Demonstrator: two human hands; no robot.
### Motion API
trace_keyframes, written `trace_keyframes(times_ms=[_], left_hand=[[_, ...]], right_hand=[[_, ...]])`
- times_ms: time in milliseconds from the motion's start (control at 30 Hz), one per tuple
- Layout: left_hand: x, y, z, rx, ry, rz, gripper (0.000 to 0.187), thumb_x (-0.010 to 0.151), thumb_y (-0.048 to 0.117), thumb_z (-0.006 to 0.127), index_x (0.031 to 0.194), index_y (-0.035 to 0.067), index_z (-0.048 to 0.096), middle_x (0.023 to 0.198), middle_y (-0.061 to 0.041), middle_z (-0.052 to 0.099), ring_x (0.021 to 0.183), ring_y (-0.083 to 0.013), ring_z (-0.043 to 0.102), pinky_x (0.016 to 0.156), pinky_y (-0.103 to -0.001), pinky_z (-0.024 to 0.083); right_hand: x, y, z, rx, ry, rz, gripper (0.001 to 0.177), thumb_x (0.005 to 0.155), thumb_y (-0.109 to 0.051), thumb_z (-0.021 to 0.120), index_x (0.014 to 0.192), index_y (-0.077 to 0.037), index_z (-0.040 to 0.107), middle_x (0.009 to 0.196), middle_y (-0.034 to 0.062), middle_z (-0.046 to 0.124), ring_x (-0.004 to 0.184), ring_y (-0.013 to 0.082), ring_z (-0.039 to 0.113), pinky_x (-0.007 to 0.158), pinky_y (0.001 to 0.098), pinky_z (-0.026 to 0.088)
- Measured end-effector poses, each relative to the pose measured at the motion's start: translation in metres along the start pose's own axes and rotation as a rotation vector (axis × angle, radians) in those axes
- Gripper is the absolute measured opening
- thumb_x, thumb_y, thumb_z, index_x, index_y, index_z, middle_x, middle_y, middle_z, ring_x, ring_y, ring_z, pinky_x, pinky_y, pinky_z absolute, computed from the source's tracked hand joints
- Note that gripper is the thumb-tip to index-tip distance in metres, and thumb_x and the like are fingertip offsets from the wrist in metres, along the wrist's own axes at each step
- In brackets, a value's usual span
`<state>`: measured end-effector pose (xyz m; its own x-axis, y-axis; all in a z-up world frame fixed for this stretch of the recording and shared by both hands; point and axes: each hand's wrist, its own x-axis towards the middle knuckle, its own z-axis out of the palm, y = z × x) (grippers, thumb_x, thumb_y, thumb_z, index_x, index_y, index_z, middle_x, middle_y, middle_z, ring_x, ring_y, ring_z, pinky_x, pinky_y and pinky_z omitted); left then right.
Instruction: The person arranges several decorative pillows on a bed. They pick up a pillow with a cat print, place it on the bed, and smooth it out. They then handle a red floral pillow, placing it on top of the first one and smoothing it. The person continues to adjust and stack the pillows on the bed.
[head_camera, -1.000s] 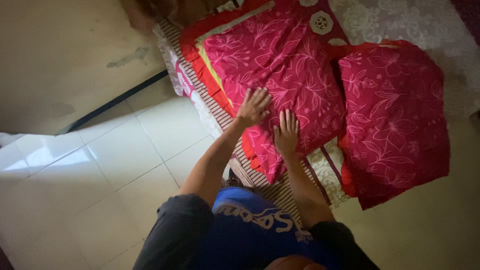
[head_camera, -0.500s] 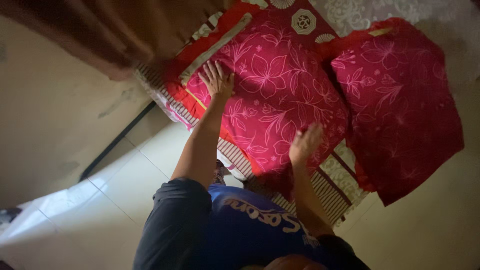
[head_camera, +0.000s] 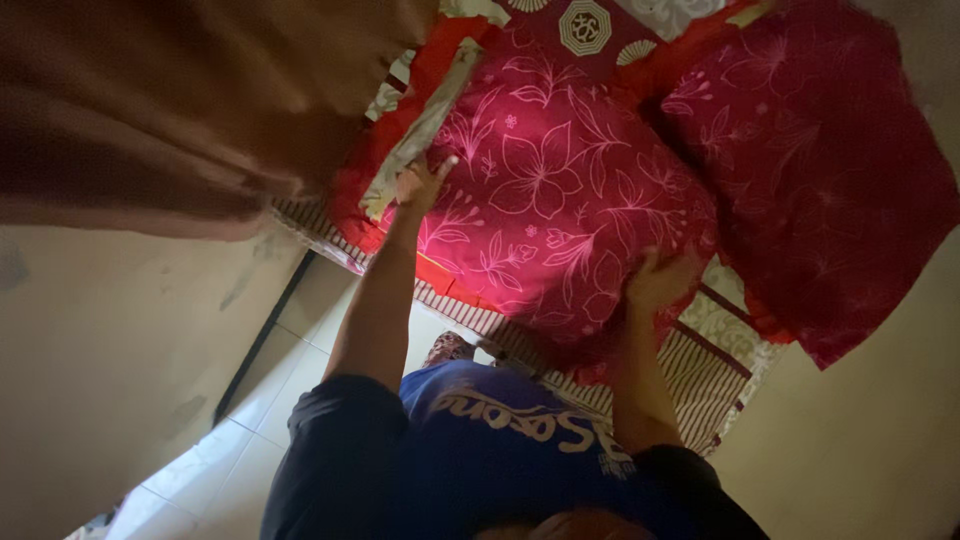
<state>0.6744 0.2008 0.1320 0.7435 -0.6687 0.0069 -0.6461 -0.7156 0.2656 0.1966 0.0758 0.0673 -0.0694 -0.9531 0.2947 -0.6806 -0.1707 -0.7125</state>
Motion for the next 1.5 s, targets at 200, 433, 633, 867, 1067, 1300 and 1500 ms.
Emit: trace_keyframes(times_ms=[200,433,633,867,1067,1300,1500], left_hand=[[-0.022,0.029,-0.038,-0.011,0.067,0.171,0.083,0.085,0.076,0.063,0.112,-0.002,0.071,0.082,-0.027,0.072,0.074,-0.0435,0.072,0.065,-0.051,0.057],[-0.050,0.057,-0.107,-0.159,0.241,0.245,0.067,0.098,0.067,0.067,0.085,0.001,0.066,0.064,-0.022,0.062,0.059,-0.0406,0.062,0.060,-0.052,0.050],[-0.065,0.055,-0.159,-0.217,0.562,0.505,0.050,0.100,0.043,0.074,0.083,-0.002,0.060,0.066,-0.024,0.059,0.058,-0.0419,0.055,0.058,-0.054,0.042],[-0.038,-0.036,-0.137,-0.077,0.558,0.441,0.043,0.106,0.043,0.071,0.109,0.001,0.061,0.100,-0.029,0.060,0.084,-0.0477,0.058,0.072,-0.054,0.044],[-0.035,-0.081,-0.067,0.014,0.037,0.042,0.086,0.107,0.063,0.056,0.151,-0.010,0.040,0.148,-0.044,0.036,0.134,-0.0627,0.039,0.111,-0.060,0.031],[-0.010,-0.082,-0.069,-0.285,-0.266,-0.145,0.112,0.086,0.078,0.061,0.164,0.005,0.025,0.168,-0.022,0.027,0.158,-0.0332,0.022,0.128,-0.041,0.020],[0.002,-0.075,-0.071,-0.389,-0.247,0.003,0.113,0.080,0.064,0.078,0.162,0.009,0.025,0.167,-0.014,0.033,0.155,-0.0286,0.028,0.126,-0.039,0.024]], right_hand=[[0.010,0.016,-0.033,0.544,-0.281,1.046,0.105,0.085,-0.072,0.065,0.148,0.001,0.022,0.136,0.0259,0.048,0.112,0.0393,0.058,0.088,0.0504,0.052],[0.023,0.036,-0.066,0.793,-0.273,0.758,0.057,0.094,-0.045,0.064,0.115,0.001,0.037,0.108,0.0141,0.048,0.094,0.0287,0.051,0.079,0.0435,0.045],[0.030,0.057,-0.087,0.622,-0.041,0.230,0.030,0.102,-0.021,0.064,0.087,0.000,0.049,0.084,0.0040,0.049,0.079,0.0197,0.044,0.071,0.0376,0.039],[0.001,0.036,-0.045,0.590,0.057,0.195,0.041,0.107,-0.034,0.064,0.091,0.002,0.055,0.088,0.0066,0.057,0.082,0.0193,0.050,0.077,0.0387,0.046],[-0.018,0.035,-0.039,0.410,-0.271,0.473,0.057,0.113,-0.050,0.055,0.108,0.007,0.057,0.099,0.0193,0.063,0.086,0.0266,0.056,0.081,0.0416,0.049],[-0.012,0.037,-0.020,1.136,-0.600,1.029,0.082,0.096,-0.071,0.035,0.155,-0.014,0.043,0.154,0.0133,0.051,0.132,0.0354,0.057,0.104,0.0520,0.051],[-0.015,0.049,-0.022,1.156,-0.811,0.996,0.095,0.090,-0.081,0.027,0.162,-0.018,0.030,0.163,0.0119,0.037,0.143,0.0359,0.044,0.111,0.0545,0.045]])
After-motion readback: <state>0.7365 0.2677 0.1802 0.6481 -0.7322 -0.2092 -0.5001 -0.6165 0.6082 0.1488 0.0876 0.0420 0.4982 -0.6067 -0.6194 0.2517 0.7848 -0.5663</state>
